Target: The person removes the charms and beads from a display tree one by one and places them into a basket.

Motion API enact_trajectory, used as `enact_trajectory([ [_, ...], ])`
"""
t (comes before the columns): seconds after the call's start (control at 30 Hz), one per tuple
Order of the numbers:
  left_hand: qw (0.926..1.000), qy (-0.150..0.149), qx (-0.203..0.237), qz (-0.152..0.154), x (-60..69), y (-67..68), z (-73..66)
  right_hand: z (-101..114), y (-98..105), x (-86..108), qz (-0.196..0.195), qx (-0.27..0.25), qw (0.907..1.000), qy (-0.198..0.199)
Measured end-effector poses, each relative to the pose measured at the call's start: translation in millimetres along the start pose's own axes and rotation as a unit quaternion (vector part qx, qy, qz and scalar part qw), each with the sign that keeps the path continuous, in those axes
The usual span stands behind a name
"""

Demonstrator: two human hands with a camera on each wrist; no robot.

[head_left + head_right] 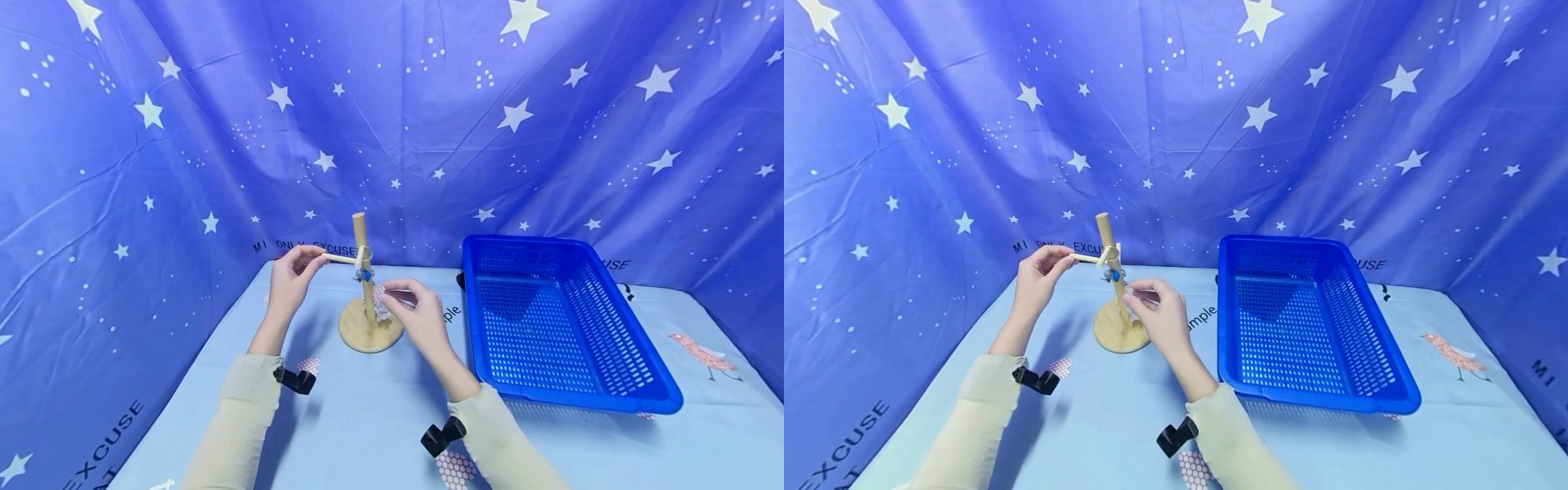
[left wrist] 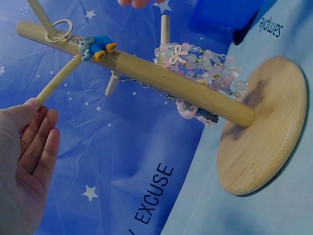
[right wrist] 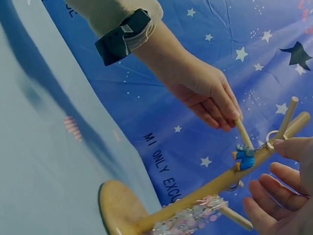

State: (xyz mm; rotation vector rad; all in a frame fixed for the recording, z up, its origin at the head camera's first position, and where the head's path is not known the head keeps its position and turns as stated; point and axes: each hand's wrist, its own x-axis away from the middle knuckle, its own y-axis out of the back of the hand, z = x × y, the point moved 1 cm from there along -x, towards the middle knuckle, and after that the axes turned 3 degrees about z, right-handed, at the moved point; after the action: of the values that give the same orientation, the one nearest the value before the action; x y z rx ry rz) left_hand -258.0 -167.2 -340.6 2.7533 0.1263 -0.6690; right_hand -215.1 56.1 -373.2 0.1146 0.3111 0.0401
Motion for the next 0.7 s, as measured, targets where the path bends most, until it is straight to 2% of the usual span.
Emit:
enact_trajectory([
  [0.37,1.0000,0.005,0.001,0.001,1.6,-0.5,0.5,-23,-5,-2.6,-0.019,-0.004,0.9997,-0.015],
  [0.7,1.0000,-0.007,0.007,-0.002,2.4,-0.6,-1.0,-39,-9,-2.6,-0.023,-0.017,0.9990,-0.034],
])
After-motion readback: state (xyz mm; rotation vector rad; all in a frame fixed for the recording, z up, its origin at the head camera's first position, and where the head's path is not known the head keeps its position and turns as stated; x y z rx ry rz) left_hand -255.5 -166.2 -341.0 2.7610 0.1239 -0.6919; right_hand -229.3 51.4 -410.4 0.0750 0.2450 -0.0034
